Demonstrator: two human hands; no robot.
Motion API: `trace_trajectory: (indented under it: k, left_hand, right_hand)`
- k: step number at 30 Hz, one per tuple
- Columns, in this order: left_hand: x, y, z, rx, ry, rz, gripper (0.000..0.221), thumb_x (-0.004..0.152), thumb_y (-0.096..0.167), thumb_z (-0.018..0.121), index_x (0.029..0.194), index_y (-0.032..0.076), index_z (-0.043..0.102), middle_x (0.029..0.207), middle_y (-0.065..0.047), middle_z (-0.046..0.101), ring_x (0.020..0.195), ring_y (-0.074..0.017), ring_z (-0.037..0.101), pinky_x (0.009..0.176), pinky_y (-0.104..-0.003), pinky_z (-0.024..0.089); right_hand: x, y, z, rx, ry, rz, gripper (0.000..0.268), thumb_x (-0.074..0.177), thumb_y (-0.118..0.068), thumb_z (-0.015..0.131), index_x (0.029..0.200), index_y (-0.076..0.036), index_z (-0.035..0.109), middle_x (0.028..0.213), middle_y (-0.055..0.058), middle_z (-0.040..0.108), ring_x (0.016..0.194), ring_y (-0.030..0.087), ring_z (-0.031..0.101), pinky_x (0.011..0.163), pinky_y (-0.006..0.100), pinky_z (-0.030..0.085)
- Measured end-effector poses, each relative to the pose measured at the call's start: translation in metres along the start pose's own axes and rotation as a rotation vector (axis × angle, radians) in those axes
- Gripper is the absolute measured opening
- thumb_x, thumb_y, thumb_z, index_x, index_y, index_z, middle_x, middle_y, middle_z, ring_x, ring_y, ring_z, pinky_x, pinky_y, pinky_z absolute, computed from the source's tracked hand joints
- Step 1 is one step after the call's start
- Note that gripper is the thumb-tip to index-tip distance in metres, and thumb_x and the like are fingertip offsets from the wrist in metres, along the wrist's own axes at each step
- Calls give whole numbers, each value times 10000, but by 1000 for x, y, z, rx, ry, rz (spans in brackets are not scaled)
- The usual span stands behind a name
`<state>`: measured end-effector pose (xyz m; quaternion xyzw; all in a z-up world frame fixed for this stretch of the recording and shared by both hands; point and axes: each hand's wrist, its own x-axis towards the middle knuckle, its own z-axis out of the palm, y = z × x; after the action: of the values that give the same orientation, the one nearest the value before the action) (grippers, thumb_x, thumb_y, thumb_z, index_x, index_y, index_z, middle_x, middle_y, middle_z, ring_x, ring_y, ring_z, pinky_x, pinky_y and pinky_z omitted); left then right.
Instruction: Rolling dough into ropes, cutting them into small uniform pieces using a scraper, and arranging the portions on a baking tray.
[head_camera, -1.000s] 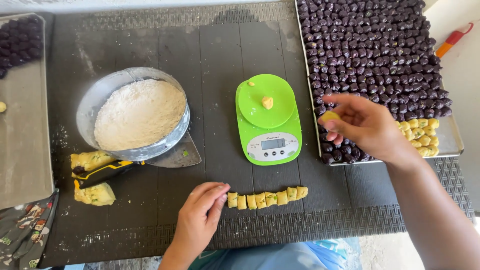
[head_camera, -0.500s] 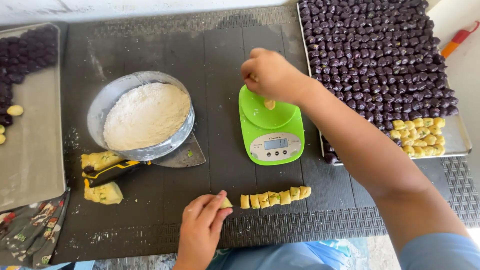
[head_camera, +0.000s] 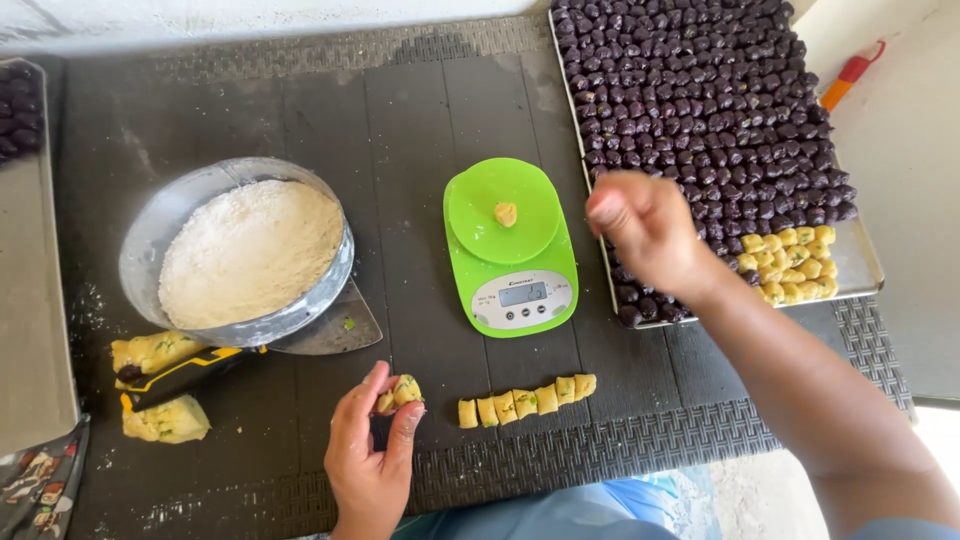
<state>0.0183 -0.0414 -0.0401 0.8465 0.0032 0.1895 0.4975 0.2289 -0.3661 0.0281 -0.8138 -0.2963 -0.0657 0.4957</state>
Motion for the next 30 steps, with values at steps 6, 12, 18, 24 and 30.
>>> trace_trajectory:
  k: [6, 12, 18, 24, 30]
  left_hand:
    - [-12, 4, -5, -428, 214, -371, 393, 904, 49, 758, 1286, -16, 690, 1197, -126, 691, 978, -170, 708, 879, -257, 629]
    - [-20, -24, -15, -1106, 294, -779, 323, 1072, 225, 567, 1326, 35, 627, 1181, -255, 695, 842, -218, 603, 826, -383, 522]
    - [-12, -29, -21, -967, 310, -710, 342, 1089, 224, 537, 1331, 12, 654, 1184, -283, 729, 891, -263, 680, 864, -427, 569]
    - [-12, -34, -21, -935, 195, -655, 484, 997, 263, 612, 1411, 13, 590, 1269, -266, 682, 971, -270, 655, 904, -418, 544]
    - [-14, -31, -19, -880, 201, -659, 424, 938, 41, 668, 1354, -18, 613, 1298, -251, 672, 952, -264, 683, 891, -409, 563]
  right_hand:
    - [6, -8, 7, 25, 61, 191, 570, 1140, -486, 400, 760, -99, 576, 632, -3, 452, 580, 127, 434, 527, 285, 346]
    - [15, -11, -13, 383, -95, 369, 194, 957, 24, 691, 1145, 54, 728, 1321, 225, 671, 816, 236, 722, 690, 301, 702]
    - [18, -5, 14, -106, -83, 296, 315, 1119, -254, 512, 1286, -55, 690, 1074, 63, 713, 863, 153, 629, 782, 310, 526]
    - [32, 45, 71, -490, -212, -69, 259, 1003, -267, 759, 1154, -82, 659, 1043, 123, 501, 990, 378, 570, 964, 492, 497]
    - [68, -20, 32, -293, -110, 103, 259, 1109, -299, 583, 1224, -93, 689, 1173, 78, 742, 1094, 249, 674, 938, 393, 498]
